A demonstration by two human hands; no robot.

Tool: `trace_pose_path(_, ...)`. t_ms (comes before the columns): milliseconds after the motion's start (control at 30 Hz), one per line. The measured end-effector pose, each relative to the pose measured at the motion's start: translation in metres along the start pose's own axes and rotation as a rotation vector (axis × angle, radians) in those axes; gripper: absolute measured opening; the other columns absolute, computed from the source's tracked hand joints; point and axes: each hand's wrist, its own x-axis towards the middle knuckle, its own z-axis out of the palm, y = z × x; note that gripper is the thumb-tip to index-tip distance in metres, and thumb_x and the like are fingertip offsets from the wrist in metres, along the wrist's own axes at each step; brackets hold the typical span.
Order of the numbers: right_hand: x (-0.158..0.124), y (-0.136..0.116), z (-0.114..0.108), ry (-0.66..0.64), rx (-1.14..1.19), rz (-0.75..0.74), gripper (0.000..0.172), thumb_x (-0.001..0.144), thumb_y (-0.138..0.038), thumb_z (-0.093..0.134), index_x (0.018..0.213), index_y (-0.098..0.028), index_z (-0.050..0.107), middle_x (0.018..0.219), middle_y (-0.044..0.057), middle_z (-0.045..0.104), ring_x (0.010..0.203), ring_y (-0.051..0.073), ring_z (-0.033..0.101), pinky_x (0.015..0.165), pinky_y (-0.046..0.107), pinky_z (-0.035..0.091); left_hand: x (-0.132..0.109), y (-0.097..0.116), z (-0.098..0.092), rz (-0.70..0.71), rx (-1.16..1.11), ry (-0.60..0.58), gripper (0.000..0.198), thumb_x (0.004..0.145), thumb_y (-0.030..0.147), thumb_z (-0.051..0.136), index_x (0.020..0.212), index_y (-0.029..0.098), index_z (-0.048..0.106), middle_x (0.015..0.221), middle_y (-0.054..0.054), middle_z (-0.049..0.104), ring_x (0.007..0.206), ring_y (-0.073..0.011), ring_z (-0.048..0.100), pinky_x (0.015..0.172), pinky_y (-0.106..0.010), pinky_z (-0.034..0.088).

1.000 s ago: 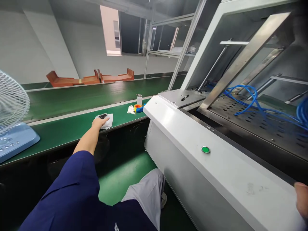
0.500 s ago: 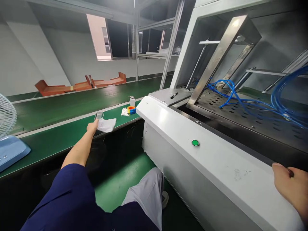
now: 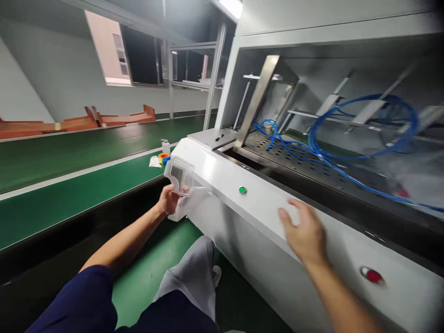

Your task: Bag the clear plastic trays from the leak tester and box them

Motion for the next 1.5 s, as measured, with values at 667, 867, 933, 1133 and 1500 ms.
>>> trace_pose_path(667,-0.108,-0.021,-0.174,0.121,-0.506,0.123,0.078,0.088,-0.026,0.075,0.161,-0.022,0.047,0.132,0.015,0.064,0.119,0.035,0.066,0.101,0.049,0.062,-0.017,-0.122,0.324,-0.191,0.259,-0.958,0.053,0.075,0.067,0.085,0.079,0.016,0.074,0.073,-0.004,0.063,0.07,-0.0161,0.053,0.066,-0.029,0.043)
trace_pose_path(867,-0.123,-0.01,-0.229,0.007,-0.842,0.015,0.071,0.092,-0.018,0.068,0.16,-0.015,0.049,0.129,0.017,0.065,0.114,0.035,0.065,0.102,0.051,0.058,-0.018,-0.13,0.377,-0.253,0.308,-1.131,0.061,0.077,0.068,0.085,0.106,0.015,0.077,0.084,-0.006,0.07,0.074,-0.0168,0.059,0.067,-0.027,0.043)
trace_pose_path(933,-0.128,-0.008,-0.242,0.014,-0.875,-0.005,0.069,0.094,-0.019,0.066,0.161,-0.014,0.047,0.13,0.018,0.065,0.116,0.035,0.065,0.102,0.051,0.058,-0.023,-0.134,0.396,-0.326,0.258,-1.171,0.058,0.073,0.063,0.09,0.103,0.015,0.077,0.088,-0.007,0.073,0.076,-0.0186,0.064,0.07,-0.028,0.048)
trace_pose_path(1133,-0.143,0.003,-0.282,0.114,-0.88,0.036,0.079,0.099,-0.031,0.074,0.167,-0.019,0.036,0.136,0.019,0.063,0.124,0.038,0.062,0.107,0.054,0.056,-0.028,-0.161,0.436,-0.368,0.161,-1.222,0.052,0.073,0.057,0.093,0.1,0.015,0.078,0.09,-0.009,0.075,0.077,-0.0206,0.067,0.071,-0.03,0.052)
trace_pose_path(1500,-0.156,0.055,-0.361,0.204,-0.759,0.4,0.066,0.09,-0.032,0.083,0.15,-0.021,0.058,0.137,0.013,0.064,0.125,0.032,0.064,0.109,0.048,0.057,0.03,-0.175,0.525,0.086,0.595,-1.384,0.066,0.074,0.079,0.078,0.097,0.017,0.084,0.099,-0.011,0.081,0.092,-0.0289,0.072,0.084,-0.034,0.057)
